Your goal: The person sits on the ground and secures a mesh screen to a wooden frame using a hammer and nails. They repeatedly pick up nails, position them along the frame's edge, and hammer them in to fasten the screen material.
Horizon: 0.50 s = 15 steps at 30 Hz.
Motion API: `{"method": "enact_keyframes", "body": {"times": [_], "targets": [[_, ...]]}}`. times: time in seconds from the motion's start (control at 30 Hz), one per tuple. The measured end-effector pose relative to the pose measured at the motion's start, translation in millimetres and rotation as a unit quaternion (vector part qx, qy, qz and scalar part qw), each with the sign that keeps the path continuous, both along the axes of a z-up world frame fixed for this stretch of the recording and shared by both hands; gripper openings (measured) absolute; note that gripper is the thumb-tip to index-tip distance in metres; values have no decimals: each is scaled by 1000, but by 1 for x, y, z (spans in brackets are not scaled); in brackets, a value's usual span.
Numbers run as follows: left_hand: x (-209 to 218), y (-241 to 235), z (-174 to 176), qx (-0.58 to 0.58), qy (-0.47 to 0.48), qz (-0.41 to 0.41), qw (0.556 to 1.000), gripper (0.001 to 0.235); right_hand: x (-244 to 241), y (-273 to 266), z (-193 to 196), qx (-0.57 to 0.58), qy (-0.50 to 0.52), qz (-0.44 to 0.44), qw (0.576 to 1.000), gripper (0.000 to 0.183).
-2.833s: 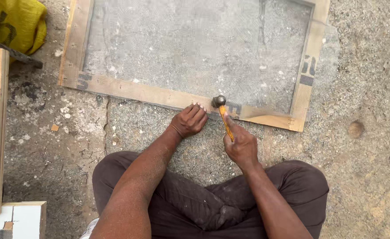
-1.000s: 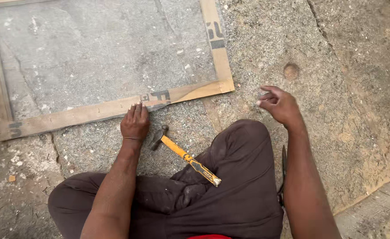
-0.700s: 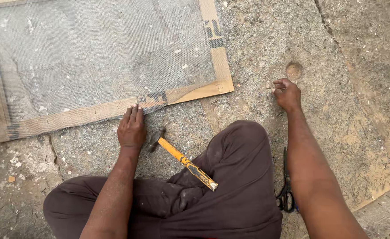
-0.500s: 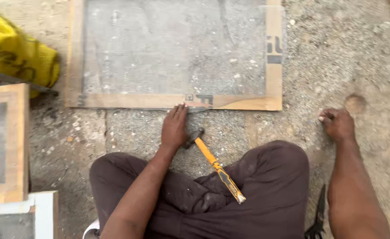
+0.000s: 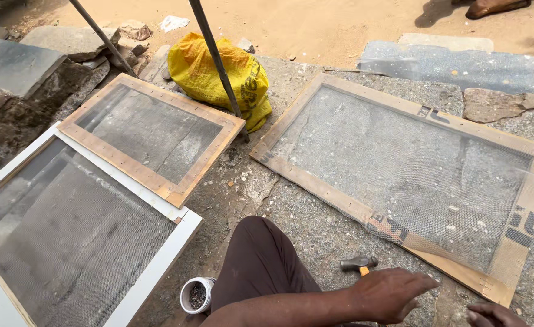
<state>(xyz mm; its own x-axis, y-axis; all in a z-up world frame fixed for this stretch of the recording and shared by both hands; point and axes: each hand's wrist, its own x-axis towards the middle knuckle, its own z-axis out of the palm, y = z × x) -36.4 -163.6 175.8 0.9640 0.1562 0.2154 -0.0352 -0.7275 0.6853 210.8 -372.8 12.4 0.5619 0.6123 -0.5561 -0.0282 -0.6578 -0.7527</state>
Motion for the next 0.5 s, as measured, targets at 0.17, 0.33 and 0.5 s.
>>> {"method": "enact_keyframes", "body": {"times": [0.17,0.33,0.5], "targets": [[-22,-15,24,97,-15,-25,995,60,-54,52,30,60,30,1,998,26],[-43,-6,21,166,123,-32,978,45,-87,69,70,69,120,15,990,35],[-56,14,-11,63,-17,82,995,40,-68,81,98,36,58,-34,997,73]]}}
